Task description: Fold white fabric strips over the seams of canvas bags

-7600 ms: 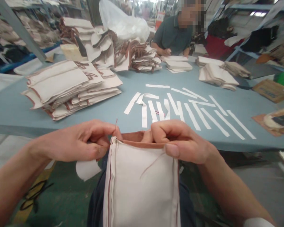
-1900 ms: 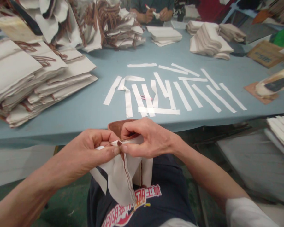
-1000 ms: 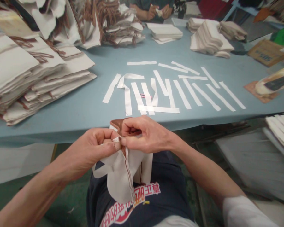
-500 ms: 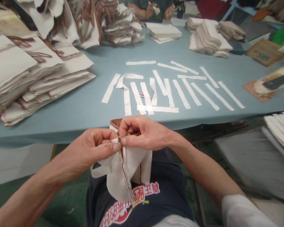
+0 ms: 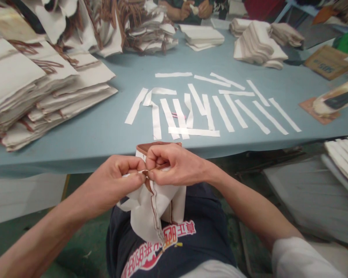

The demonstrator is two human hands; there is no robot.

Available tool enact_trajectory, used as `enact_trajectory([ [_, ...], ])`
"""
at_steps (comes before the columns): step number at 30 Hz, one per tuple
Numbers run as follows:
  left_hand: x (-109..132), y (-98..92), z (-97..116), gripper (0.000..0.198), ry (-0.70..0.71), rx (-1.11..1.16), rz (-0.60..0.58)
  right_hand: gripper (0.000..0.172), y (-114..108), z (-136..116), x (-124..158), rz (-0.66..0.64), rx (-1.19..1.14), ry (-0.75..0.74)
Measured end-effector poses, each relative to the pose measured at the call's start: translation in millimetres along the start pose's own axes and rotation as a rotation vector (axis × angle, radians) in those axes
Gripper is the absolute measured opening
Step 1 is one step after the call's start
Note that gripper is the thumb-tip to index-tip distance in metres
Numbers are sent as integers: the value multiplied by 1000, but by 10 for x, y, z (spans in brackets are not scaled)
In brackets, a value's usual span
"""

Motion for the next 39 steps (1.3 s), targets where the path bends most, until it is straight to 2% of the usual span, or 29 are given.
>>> enact_trajectory([
  [4, -20, 7, -127, 35, -72, 242, -150, 27, -5, 141, 0, -46, -264, 41],
  [8, 49, 20, -135, 40, -151, 336, -183, 26, -63, 102, 52, 16, -215, -54],
  [11, 101, 17, -87, 38, -165, 320, -173, 17, -107, -55, 115, 41, 6, -161],
  [16, 122, 6, 10, 31, -128, 254, -89, 7, -103, -350, 189, 139, 550, -274],
  [20, 174, 42, -26, 28, -119, 184, 13, 7, 42, -543, 275, 285, 1038, -313],
  [23, 226, 93, -139, 31, -120, 164, 98, 19, 217, -605, 360, 255, 1223, -323],
  [27, 268, 208, -277, 32, -158, 181, 54, 18, 349, -630, 474, 124, 1256, -265],
  [29, 286, 268, -265, 30, -153, 160, 45, 18, 360, -645, 512, 87, 1255, -227],
  [31, 300, 316, -187, 30, -109, 92, 105, 17, 357, -636, 521, 60, 1247, -182],
  [36, 292, 391, 73, 31, 14, -69, 337, 15, 375, -524, 471, 153, 1248, -138],
  [38, 270, 403, 99, 30, 13, -51, 350, 15, 375, -470, 462, 210, 1217, -121],
  [39, 254, 410, 85, 31, -9, -10, 318, 15, 362, -445, 464, 241, 1166, -101],
])
Point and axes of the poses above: each hand's wrist, its own x-axis away from the middle knuckle, its own y-axis out of the palm, z = x × y, the point moved 3 cm from there along -x, towards the middle knuckle, and after that the axes turned 8 degrees about -y, right-handed, at the moved point
